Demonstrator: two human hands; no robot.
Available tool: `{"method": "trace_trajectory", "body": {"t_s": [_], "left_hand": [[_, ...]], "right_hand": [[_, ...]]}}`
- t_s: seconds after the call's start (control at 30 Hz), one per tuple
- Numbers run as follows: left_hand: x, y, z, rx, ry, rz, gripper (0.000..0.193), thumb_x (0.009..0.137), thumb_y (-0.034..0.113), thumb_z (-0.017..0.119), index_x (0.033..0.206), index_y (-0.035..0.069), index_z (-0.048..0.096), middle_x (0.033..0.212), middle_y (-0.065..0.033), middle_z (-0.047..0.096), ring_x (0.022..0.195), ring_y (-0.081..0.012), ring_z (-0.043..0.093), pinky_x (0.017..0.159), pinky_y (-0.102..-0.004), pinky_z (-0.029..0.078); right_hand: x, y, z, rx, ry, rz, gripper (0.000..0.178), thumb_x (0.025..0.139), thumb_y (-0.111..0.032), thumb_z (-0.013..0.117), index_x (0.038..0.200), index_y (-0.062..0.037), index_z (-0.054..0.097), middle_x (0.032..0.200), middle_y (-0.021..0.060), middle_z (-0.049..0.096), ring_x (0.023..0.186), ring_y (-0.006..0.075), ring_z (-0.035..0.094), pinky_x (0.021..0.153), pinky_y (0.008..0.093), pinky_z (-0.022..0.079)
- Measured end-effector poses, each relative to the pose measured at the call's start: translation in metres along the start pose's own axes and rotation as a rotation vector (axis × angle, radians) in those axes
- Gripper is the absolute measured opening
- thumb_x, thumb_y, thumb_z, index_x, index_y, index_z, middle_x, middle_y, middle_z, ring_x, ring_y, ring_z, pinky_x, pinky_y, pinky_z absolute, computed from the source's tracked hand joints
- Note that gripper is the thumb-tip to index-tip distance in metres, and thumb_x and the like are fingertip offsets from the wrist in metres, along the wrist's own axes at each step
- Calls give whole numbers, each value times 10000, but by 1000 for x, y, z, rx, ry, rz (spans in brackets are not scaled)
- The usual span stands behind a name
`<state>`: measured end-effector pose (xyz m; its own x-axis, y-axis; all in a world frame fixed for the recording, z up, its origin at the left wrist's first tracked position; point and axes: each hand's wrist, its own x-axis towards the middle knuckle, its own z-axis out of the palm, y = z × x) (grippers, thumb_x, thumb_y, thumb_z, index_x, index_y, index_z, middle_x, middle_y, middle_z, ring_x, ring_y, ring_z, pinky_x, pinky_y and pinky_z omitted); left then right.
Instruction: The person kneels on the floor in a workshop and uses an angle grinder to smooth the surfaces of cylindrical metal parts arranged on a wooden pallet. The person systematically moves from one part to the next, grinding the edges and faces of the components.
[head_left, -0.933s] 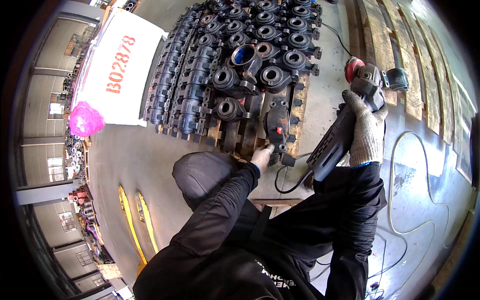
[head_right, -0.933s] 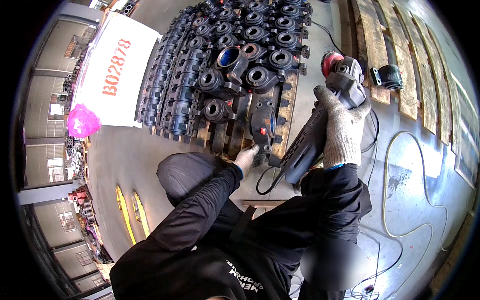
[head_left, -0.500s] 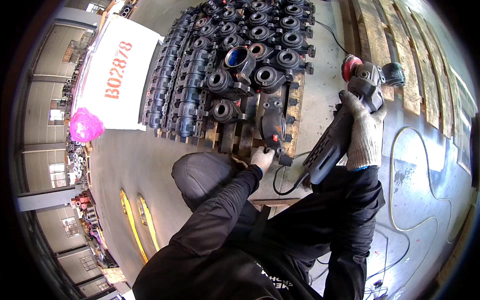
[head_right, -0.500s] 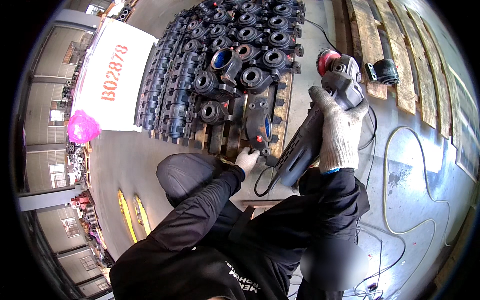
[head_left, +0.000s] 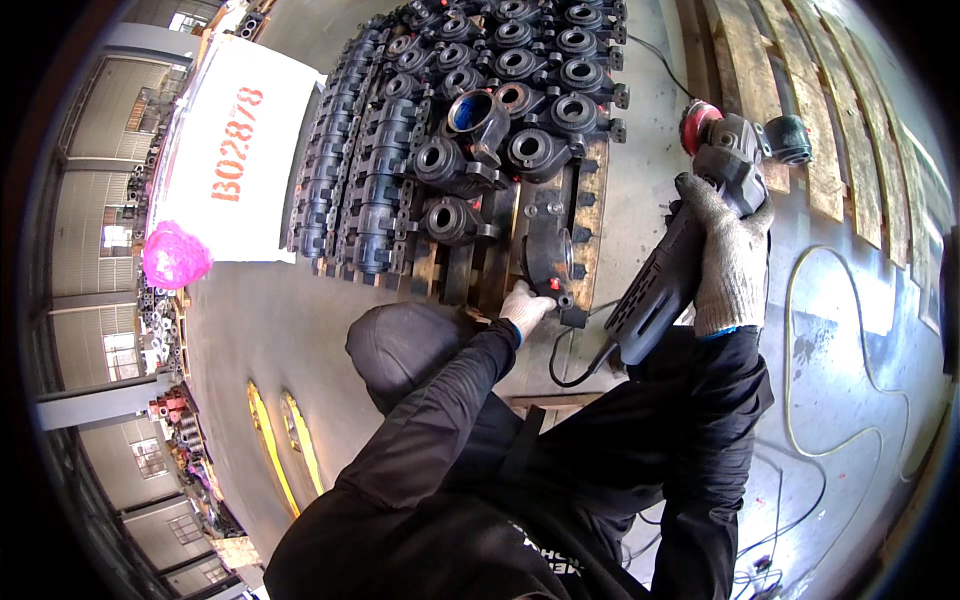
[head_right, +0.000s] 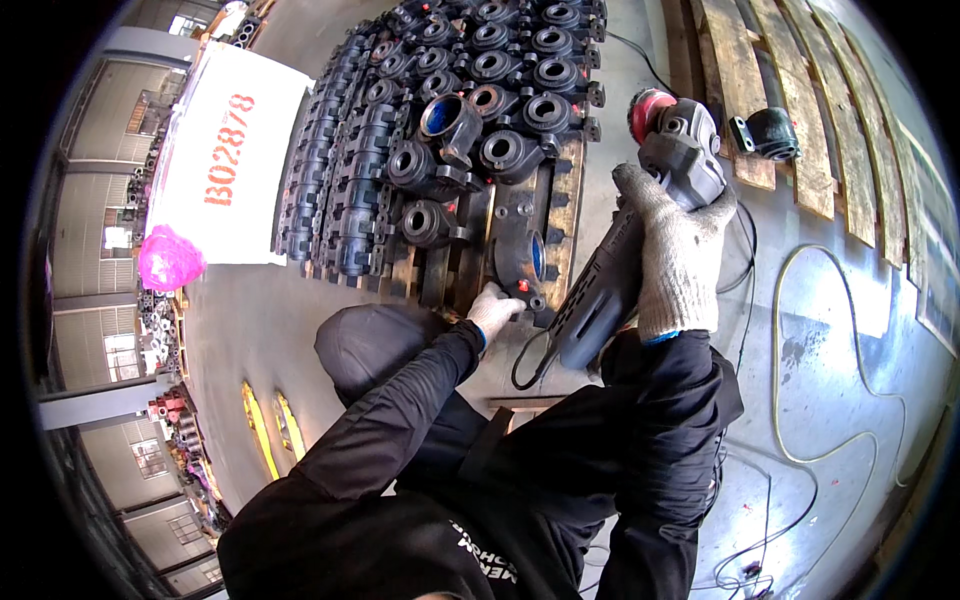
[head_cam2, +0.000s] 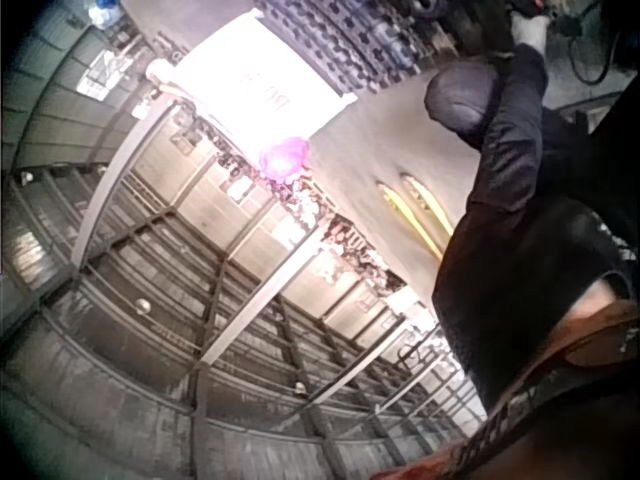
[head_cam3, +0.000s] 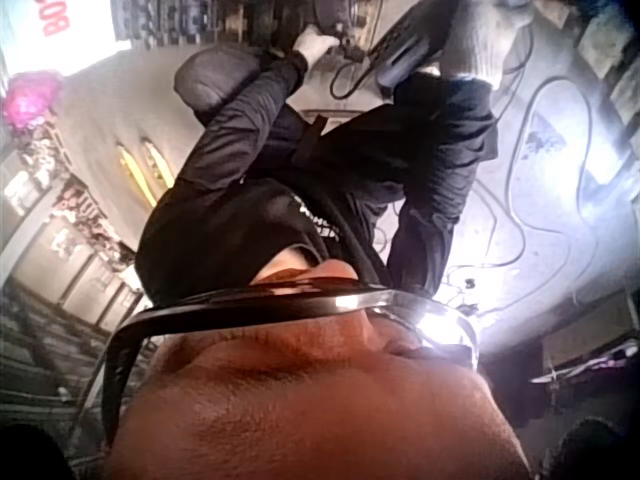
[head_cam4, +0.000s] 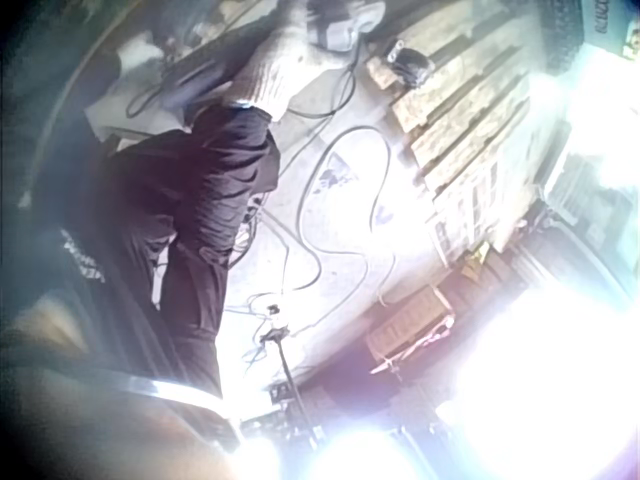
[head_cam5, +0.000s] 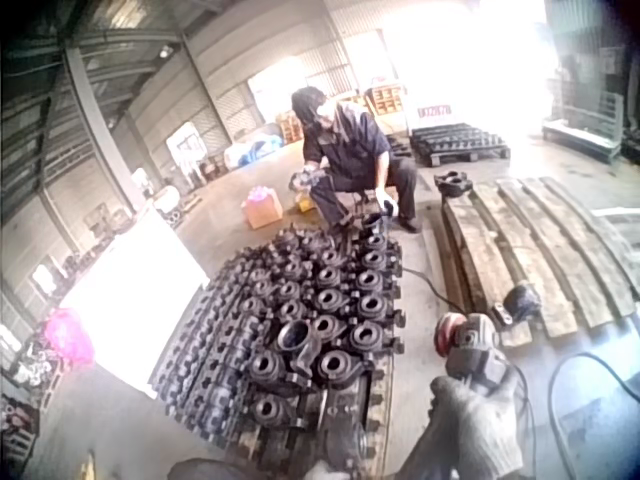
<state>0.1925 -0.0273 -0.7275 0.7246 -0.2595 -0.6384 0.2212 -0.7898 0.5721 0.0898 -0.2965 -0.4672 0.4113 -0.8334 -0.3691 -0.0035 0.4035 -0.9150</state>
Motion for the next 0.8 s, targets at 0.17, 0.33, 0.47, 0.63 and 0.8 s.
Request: {"method": "trace_trajectory", "body": {"t_s": [0.17,0.33,0.47,0.63,0.8], "left_hand": [[3,-24,14,36,-23,60,736,745,376,873,1266,-51,578,1159,-203,715,1086,-330,685,955,-393,514],[14,-36,27,-287,-21,19,642,809,382,863,1245,-30,633,1157,-150,728,1065,-257,681,935,-361,514],[11,-9,24,-375,-161,-14,608,888,417,812,1293,-6,647,1197,-99,716,1075,-207,657,949,-339,497],[22,-13,40,-424,-261,53,670,954,551,720,1373,37,626,1269,-50,686,1117,-172,619,1001,-315,467],[24,12,58,-643,-264,-143,726,1022,617,562,1470,47,535,1285,-59,665,1077,-164,636,948,-326,510]], "right_hand": [[-2,-1,1,-6,-23,34,885,729,-153,887,1423,-13,355,1047,134,642,825,211,678,712,351,586],[1,4,3,-26,-17,8,882,730,-145,883,1425,-14,355,1032,132,645,810,207,675,710,344,581],[-1,1,3,-39,-3,10,862,731,-122,880,1417,-17,368,1025,125,646,824,200,672,717,336,572],[-4,0,7,13,-32,2,847,734,-113,877,1410,-12,377,1022,120,647,830,195,666,724,334,567],[7,12,1,-18,-4,-8,851,739,-129,871,1419,-11,373,1036,117,645,829,202,665,730,341,565]]}}
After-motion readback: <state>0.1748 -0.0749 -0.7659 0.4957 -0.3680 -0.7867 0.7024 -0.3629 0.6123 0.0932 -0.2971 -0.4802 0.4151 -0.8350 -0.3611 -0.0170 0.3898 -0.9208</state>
